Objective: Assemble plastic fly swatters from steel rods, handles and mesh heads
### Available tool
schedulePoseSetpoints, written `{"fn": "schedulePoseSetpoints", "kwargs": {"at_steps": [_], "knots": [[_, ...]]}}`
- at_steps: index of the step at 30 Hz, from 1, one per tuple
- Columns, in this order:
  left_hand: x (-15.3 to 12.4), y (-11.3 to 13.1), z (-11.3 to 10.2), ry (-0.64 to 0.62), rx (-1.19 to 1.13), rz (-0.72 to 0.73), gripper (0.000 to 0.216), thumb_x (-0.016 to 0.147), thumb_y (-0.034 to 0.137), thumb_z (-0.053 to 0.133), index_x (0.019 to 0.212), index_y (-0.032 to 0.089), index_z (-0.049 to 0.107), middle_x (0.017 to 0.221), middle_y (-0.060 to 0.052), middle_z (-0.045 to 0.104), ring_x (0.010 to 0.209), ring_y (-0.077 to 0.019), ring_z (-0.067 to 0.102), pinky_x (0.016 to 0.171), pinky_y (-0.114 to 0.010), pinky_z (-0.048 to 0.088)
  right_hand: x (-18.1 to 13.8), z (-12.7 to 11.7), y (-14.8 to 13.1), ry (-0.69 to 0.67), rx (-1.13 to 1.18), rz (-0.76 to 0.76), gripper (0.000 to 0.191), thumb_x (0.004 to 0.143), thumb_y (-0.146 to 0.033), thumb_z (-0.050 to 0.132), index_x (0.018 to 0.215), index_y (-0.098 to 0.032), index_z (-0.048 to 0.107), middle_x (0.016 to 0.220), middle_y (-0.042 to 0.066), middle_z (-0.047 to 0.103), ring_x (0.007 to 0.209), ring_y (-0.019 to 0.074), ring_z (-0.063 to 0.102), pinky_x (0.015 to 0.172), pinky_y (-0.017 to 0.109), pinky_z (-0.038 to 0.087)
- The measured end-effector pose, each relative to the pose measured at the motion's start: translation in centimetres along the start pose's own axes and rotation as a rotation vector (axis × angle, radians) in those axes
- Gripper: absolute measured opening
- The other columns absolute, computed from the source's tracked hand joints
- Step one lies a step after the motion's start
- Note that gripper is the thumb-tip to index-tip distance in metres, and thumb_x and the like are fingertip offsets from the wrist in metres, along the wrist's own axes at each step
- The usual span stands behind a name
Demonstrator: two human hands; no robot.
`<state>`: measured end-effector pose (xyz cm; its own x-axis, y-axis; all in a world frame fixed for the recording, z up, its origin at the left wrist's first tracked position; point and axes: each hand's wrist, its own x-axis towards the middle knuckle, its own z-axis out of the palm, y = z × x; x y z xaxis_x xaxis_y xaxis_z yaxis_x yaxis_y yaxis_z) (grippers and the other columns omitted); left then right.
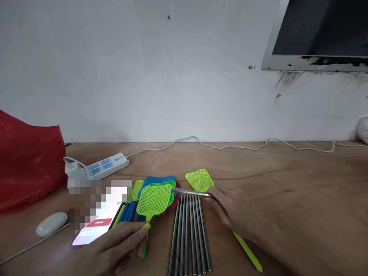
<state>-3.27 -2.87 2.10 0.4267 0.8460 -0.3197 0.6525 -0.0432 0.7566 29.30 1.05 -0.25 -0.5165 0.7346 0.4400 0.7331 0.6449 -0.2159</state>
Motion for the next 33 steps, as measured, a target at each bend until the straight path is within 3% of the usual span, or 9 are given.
{"fn": "schedulePoseSetpoints", "kwargs": {"at_steps": [2,4,6,11,16,22,27,33], "knots": [[0.0,0.3,0.7,0.093,0.053,0.048,0.050,0.098,0.062,0.030,0.080,0.023,0.057,0.081,-0.003,0.062,0.087,-0.0225,0.057,0.079,-0.032,0.044,0.3,0.4,0.0,0.056,0.112,0.107,0.022,0.102,-0.028,0.043,0.096,-0.024,0.064,0.079,0.003,0.070,0.068,0.0202,0.064,0.061,0.028,0.044],[0.4,0.7,1.2,0.229,0.236,0.177,0.045,0.099,0.054,0.030,0.087,0.022,0.060,0.089,-0.006,0.065,0.087,-0.0242,0.058,0.079,-0.035,0.042,0.9,1.0,-0.5,0.092,0.195,0.157,0.026,0.103,-0.033,0.041,0.094,-0.024,0.064,0.074,0.002,0.068,0.067,0.0202,0.063,0.061,0.028,0.045],[1.0,0.9,1.4,0.272,0.368,0.203,0.045,0.100,0.050,0.030,0.078,0.022,0.056,0.083,-0.006,0.064,0.078,-0.0235,0.057,0.070,-0.034,0.040,1.3,1.6,-1.0,0.101,0.248,0.189,0.027,0.103,-0.035,0.040,0.093,-0.024,0.063,0.069,0.001,0.064,0.064,0.0189,0.060,0.059,0.027,0.043],[2.5,0.6,1.4,0.280,0.411,0.169,0.043,0.099,0.049,0.041,0.065,0.022,0.045,0.056,0.002,0.050,0.052,-0.0163,0.047,0.051,-0.028,0.026,1.3,2.9,-1.5,0.080,0.297,0.203,0.025,0.103,-0.035,0.041,0.094,-0.023,0.061,0.071,-0.001,0.062,0.062,0.0168,0.057,0.059,0.026,0.040],[3.3,-0.8,2.0,0.260,0.215,0.231,0.016,0.095,0.036,0.052,0.099,0.021,0.053,0.056,0.008,0.052,0.045,-0.0135,0.047,0.046,-0.023,0.029,0.7,3.4,-1.2,0.092,0.317,0.200,0.025,0.103,-0.035,0.042,0.092,-0.022,0.061,0.071,-0.001,0.062,0.062,0.0163,0.057,0.060,0.026,0.039],[3.7,-2.1,2.9,0.248,0.109,0.306,0.026,0.092,0.033,0.059,0.115,0.025,0.049,0.061,0.010,0.051,0.046,-0.0116,0.045,0.045,-0.020,0.033,0.8,3.3,-1.4,0.115,0.300,0.217,0.026,0.102,-0.036,0.044,0.090,-0.023,0.063,0.072,0.000,0.065,0.064,0.0171,0.059,0.060,0.027,0.040],[3.2,-1.8,2.9,0.257,0.268,0.366,0.045,0.086,0.022,0.070,0.124,0.026,0.047,0.062,0.010,0.055,0.051,-0.0131,0.051,0.049,-0.021,0.034,0.8,3.2,-1.8,0.096,0.316,0.222,0.028,0.102,-0.036,0.043,0.088,-0.022,0.061,0.072,0.000,0.065,0.064,0.0168,0.060,0.061,0.027,0.040],[2.4,-1.7,2.4,0.172,0.586,0.613,0.006,0.097,0.027,0.059,0.101,0.024,0.062,0.073,0.002,0.065,0.060,-0.0160,0.060,0.054,-0.026,0.035,0.6,3.2,-1.9,0.061,0.334,0.230,0.027,0.103,-0.037,0.042,0.092,-0.022,0.062,0.071,-0.001,0.063,0.063,0.0162,0.059,0.060,0.028,0.039]]}}
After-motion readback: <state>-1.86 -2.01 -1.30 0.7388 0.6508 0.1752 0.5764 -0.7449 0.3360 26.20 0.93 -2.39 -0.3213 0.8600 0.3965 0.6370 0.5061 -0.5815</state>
